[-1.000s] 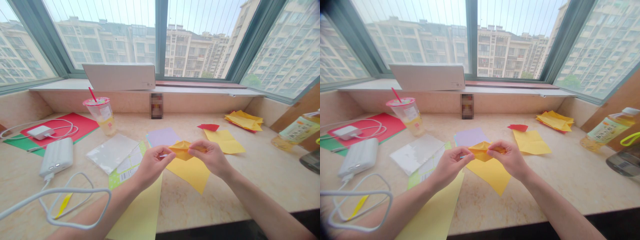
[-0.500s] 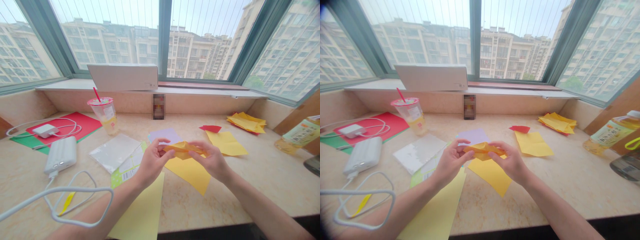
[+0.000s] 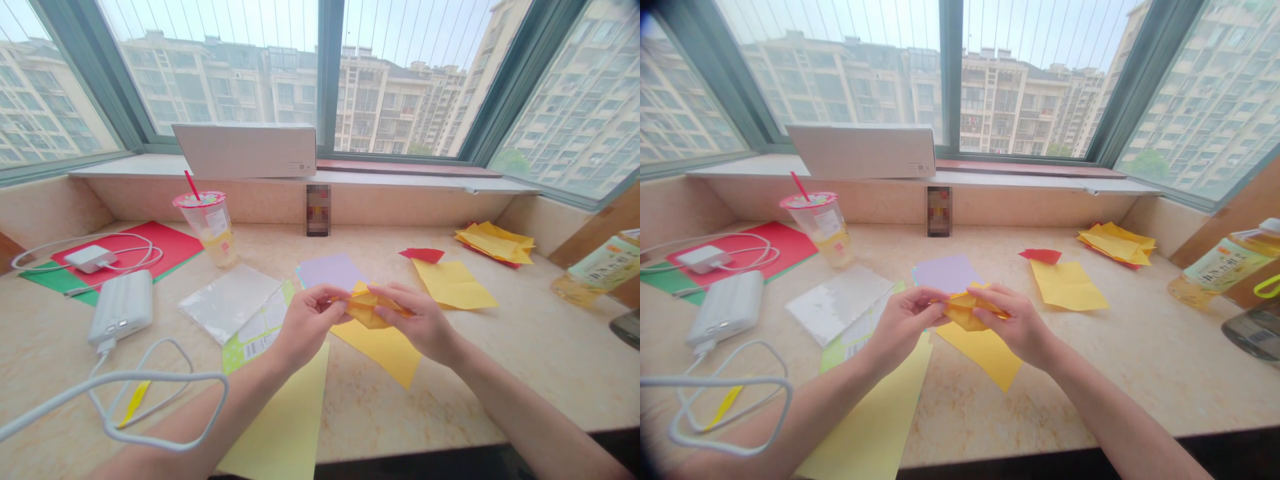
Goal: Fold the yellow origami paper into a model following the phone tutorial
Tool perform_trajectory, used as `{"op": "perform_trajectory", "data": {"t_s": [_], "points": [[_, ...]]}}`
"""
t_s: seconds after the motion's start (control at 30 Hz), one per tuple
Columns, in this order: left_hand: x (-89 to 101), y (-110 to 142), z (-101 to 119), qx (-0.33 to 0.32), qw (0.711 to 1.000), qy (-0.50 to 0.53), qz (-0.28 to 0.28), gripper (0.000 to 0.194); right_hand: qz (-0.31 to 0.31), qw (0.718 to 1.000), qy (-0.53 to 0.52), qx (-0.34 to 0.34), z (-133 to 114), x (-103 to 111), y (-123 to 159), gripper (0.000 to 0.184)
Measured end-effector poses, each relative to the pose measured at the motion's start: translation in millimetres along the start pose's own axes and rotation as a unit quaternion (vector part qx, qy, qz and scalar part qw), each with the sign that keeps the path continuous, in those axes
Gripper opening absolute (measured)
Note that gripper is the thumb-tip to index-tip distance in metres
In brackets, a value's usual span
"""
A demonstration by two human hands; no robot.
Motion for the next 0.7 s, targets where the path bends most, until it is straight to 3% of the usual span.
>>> {"op": "perform_trajectory", "data": {"t_s": [0.23, 0.43, 0.7], "points": [[-2.9, 7.3, 8.4, 0.029, 0.995, 0.05, -0.083, 0.034, -0.022, 0.999, -0.043, -0.01, 1.9, 0.5, 1.7, 0.033], [-5.7, 7.9, 7.4, 0.054, 0.994, 0.027, -0.086, 0.042, -0.024, 0.998, -0.05, -0.002, 0.4, 0.8, 1.5, 0.03], [-3.3, 5.4, 8.1, 0.03, 0.992, -0.074, -0.094, 0.035, -0.031, 0.987, -0.116, -0.106, -3.1, -3.5, 2.7, 0.045]]}}
Point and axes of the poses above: each hand's wrist, its own y-axis away from the middle knuckle, its own x-axis out of the back of the hand, z = x × y, the point moved 1 cm from there along -y, towards the middle knuckle, and after that the axes turned 4 degrees about -x, right-handed, at the moved point
